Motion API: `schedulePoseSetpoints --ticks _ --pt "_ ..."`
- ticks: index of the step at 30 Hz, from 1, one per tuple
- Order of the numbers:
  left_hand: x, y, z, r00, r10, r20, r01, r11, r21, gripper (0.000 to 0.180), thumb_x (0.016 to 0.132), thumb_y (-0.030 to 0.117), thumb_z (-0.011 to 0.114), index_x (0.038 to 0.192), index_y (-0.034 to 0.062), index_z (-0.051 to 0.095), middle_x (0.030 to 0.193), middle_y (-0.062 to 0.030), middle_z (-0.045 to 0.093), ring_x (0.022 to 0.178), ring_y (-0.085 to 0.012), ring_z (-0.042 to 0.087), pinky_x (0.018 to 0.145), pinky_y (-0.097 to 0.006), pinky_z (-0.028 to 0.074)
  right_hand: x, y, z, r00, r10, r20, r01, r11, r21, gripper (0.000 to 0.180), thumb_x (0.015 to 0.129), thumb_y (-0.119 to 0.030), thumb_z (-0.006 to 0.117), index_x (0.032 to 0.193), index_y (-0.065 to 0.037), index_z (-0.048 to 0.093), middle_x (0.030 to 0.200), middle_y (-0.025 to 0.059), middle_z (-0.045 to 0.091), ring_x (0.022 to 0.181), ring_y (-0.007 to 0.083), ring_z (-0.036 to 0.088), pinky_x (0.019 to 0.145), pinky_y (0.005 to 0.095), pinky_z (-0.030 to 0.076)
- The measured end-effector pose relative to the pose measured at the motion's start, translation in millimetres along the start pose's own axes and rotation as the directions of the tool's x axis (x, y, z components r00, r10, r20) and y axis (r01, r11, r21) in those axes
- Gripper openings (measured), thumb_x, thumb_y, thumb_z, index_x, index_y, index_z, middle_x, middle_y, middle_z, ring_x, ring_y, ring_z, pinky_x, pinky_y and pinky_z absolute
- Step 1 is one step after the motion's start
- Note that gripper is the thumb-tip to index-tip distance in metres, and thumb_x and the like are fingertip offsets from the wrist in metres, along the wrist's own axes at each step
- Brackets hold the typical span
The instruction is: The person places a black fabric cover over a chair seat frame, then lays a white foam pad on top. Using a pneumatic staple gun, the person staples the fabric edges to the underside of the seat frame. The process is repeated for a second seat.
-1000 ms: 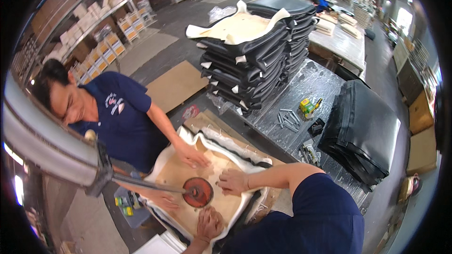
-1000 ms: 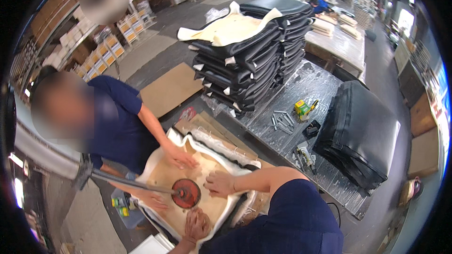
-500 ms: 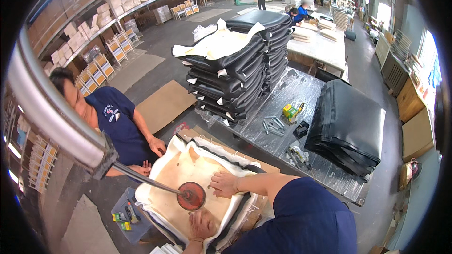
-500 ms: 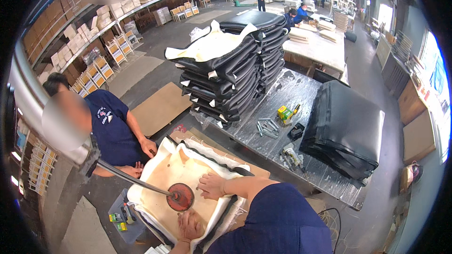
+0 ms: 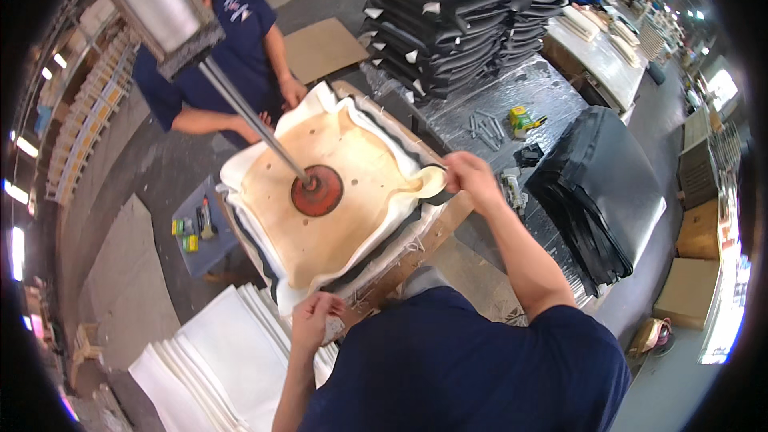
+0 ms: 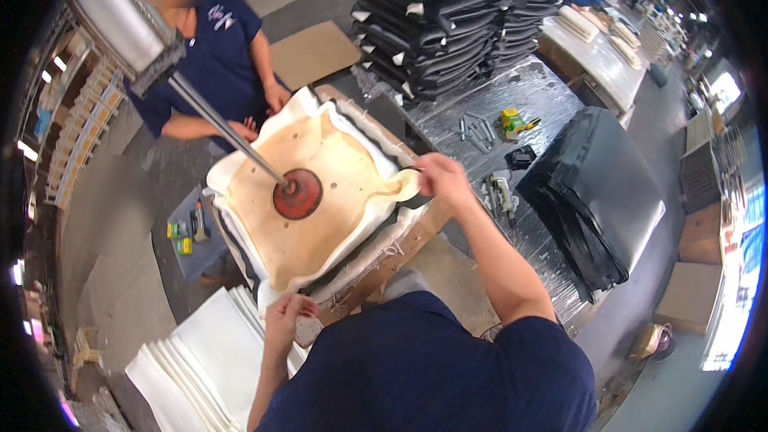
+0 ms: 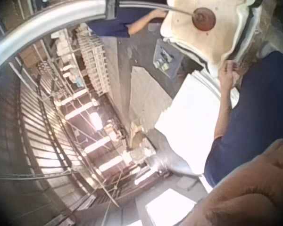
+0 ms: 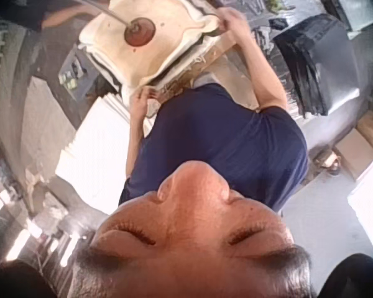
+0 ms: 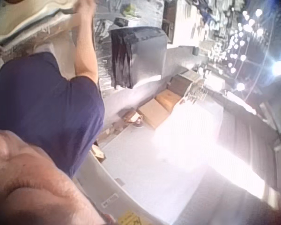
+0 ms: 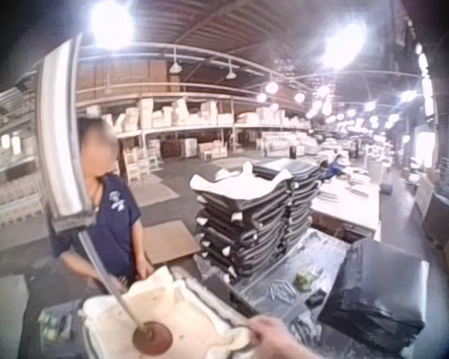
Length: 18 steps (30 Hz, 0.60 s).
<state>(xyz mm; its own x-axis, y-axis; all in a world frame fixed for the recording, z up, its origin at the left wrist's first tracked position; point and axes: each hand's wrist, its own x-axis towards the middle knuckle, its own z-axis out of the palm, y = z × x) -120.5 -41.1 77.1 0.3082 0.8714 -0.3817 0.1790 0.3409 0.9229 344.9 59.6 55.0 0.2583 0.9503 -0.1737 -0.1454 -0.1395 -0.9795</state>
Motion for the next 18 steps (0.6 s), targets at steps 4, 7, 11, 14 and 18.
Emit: schedulePoseSetpoints --ticks 4,7,11,14,18 --pt "-18.1 -51.2 30.3 0.956 -0.288 0.056 0.293 0.925 -0.241 0.044 0.116 0.04 0.059 0.127 0.0004 0.075 0.112 -0.0113 0.079 0.093 -0.0159 0.073 0.084 -0.029 0.057 -57.6 17.6 -36.3 0.926 0.359 -0.113 -0.367 0.929 -0.056 0.022 0.11 -0.028 0.067 0.108 -0.007 0.074 0.081 0.002 0.071 0.064 0.0115 0.065 0.057 0.0296 0.05" --pt "-5.7 -81.9 46.2 0.925 -0.369 0.089 0.364 0.797 -0.482 0.06 0.114 0.054 0.056 0.144 0.0032 0.065 0.126 -0.015 0.075 0.096 -0.0198 0.072 0.084 -0.034 0.058 -66.1 37.8 -13.9 0.834 0.552 0.014 -0.552 0.833 0.032 0.025 0.107 -0.033 0.073 0.109 -0.007 0.074 0.08 0.0023 0.072 0.063 0.0122 0.067 0.055 0.0293 0.052" --pt "19.5 -62.0 67.7 0.904 -0.426 0.028 0.236 0.442 -0.865 0.06 0.112 0.057 0.057 0.142 0.0052 0.062 0.12 -0.0148 0.075 0.094 -0.0272 0.074 0.082 -0.041 0.06 -47.4 42.8 14.8 0.747 0.647 0.15 -0.66 0.748 0.063 0.035 0.105 -0.04 0.078 0.107 -0.005 0.074 0.081 0.0041 0.074 0.06 0.0149 0.071 0.05 0.0289 0.055" --pt "39.7 -53.2 73.2 0.856 -0.515 -0.041 0.214 0.425 -0.879 0.058 0.111 0.059 0.059 0.135 0.0062 0.062 0.117 -0.0147 0.075 0.093 -0.0306 0.075 0.082 -0.045 0.061 -32.5 28.7 34.2 0.671 0.724 0.159 -0.719 0.688 -0.097 0.042 0.102 -0.044 0.08 0.104 -0.003 0.073 0.081 0.0068 0.075 0.056 0.0164 0.071 0.047 0.0292 0.055" --pt "58.9 -41.5 81.1 0.757 -0.647 -0.095 0.276 0.448 -0.85 0.058 0.109 0.059 0.06 0.126 0.0039 0.065 0.111 -0.0147 0.076 0.09 -0.0326 0.075 0.081 -0.049 0.061 -12.2 28.0 50.3 0.548 0.815 0.189 -0.796 0.577 -0.18 0.049 0.097 -0.049 0.084 0.1 -0.001 0.072 0.076 0.0097 0.074 0.054 0.0189 0.071 0.045 0.0313 0.055"
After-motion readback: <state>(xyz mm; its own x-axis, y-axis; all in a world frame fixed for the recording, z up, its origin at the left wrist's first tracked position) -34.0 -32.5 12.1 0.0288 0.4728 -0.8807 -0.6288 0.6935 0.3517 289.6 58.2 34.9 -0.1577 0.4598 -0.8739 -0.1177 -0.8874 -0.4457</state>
